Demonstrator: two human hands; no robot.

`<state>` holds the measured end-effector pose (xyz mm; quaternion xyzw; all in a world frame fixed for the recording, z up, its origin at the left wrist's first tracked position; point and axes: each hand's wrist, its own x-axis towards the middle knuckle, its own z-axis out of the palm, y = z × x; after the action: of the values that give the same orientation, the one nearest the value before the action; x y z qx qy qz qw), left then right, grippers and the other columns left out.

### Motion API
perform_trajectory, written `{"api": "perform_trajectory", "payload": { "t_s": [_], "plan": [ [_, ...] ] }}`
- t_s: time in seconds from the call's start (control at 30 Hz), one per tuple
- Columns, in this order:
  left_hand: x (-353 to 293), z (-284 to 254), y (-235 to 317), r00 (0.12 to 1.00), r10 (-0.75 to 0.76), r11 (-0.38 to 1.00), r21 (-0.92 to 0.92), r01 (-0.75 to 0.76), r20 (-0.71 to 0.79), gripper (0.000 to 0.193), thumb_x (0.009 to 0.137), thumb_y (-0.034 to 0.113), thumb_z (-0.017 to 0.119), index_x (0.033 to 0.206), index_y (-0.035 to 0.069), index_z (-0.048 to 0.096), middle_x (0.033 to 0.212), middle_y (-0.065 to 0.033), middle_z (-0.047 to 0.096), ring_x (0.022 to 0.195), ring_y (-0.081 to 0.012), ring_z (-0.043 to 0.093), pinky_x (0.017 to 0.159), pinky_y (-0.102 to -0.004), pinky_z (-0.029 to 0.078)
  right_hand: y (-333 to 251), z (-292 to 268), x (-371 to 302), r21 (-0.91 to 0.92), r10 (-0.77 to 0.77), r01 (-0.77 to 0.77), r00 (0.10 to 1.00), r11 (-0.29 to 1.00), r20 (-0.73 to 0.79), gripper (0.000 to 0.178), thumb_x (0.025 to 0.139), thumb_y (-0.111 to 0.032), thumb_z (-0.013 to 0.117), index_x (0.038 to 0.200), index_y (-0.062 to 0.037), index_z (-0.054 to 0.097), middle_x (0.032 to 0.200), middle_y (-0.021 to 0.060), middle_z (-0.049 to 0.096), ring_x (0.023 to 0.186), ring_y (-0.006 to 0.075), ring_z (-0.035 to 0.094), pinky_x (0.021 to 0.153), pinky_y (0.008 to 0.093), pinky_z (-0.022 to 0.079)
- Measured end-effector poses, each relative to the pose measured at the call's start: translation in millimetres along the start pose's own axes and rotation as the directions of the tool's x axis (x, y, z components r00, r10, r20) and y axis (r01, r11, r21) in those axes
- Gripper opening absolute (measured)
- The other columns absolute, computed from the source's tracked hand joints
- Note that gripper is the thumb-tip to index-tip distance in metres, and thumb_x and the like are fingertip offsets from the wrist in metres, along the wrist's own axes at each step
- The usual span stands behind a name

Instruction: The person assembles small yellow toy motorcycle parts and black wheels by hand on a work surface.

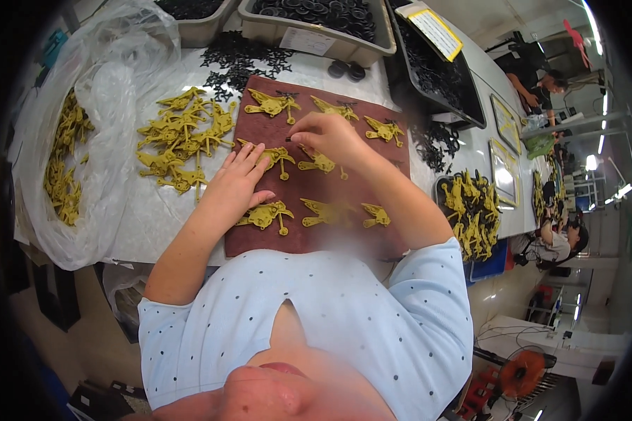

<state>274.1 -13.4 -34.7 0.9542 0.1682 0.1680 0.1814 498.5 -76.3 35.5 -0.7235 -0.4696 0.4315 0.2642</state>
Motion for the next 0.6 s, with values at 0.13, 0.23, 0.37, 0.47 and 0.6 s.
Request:
{"api": "perform_trajectory", "payload": {
  "t_s": [0.13, 0.23, 0.37, 0.47, 0.6],
  "plan": [
    [0, 1, 0, 1.0, 0.011, 1.0, -0.013, -0.011, 0.005, 0.06, 0.076, 0.036, 0.068, 0.122, 0.0, 0.052, 0.137, -0.0159, 0.043, 0.13, -0.0291, 0.037, 0.106, -0.0416, 0.031, 7, 24, 24, -0.539, -0.631, 0.518, 0.775, 0.664, -0.032, 0.021, 0.081, -0.011, 0.064, 0.097, 0.0005, 0.065, 0.095, 0.0135, 0.061, 0.091, 0.0308, 0.058, 0.08, 0.0371, 0.048],
    [-1, 2, -1, 1.0, 0.006, 1.0, -0.009, -0.006, -0.004, 0.06, 0.076, 0.036, 0.068, 0.122, 0.0, 0.053, 0.137, -0.0158, 0.043, 0.13, -0.029, 0.037, 0.107, -0.0414, 0.031, 18, 33, 39, -0.588, -0.659, 0.527, 0.752, 0.613, -0.012, 0.015, 0.083, -0.008, 0.059, 0.096, -0.0018, 0.066, 0.094, 0.0137, 0.061, 0.09, 0.0317, 0.059, 0.079, 0.0373, 0.048],
    [-3, 2, 0, 1.0, -0.002, 1.0, -0.009, 0.001, -0.006, 0.061, 0.076, 0.036, 0.068, 0.122, 0.0, 0.053, 0.137, -0.0151, 0.043, 0.13, -0.0285, 0.037, 0.107, -0.0409, 0.031, 16, 24, 41, -0.616, -0.502, 0.441, 0.861, 0.652, 0.085, 0.016, 0.083, -0.006, 0.058, 0.096, -0.0022, 0.066, 0.091, 0.0148, 0.062, 0.088, 0.0334, 0.059, 0.078, 0.0388, 0.048],
    [-2, 2, 0, 1.0, -0.005, 1.0, -0.009, 0.005, 0.001, 0.062, 0.075, 0.036, 0.069, 0.123, 0.0, 0.052, 0.138, -0.0153, 0.042, 0.13, -0.0293, 0.037, 0.107, -0.0416, 0.031, 23, 25, 43, -0.657, -0.575, 0.423, 0.818, 0.624, -0.019, 0.015, 0.082, -0.005, 0.058, 0.094, -0.0025, 0.065, 0.087, 0.0159, 0.062, 0.086, 0.0345, 0.059, 0.077, 0.0405, 0.047],
    [-3, -1, 4, 1.0, -0.012, 1.0, 0.02, 0.012, 0.011, 0.066, 0.075, 0.037, 0.069, 0.125, -0.001, 0.05, 0.139, -0.0159, 0.04, 0.131, -0.0297, 0.035, 0.108, -0.0428, 0.029, 15, 29, 38, -0.714, -0.421, 0.236, 0.902, 0.659, -0.091, 0.014, 0.08, -0.012, 0.063, 0.089, -0.002, 0.064, 0.085, 0.0174, 0.062, 0.085, 0.0352, 0.059, 0.075, 0.0423, 0.046]
  ]
}}
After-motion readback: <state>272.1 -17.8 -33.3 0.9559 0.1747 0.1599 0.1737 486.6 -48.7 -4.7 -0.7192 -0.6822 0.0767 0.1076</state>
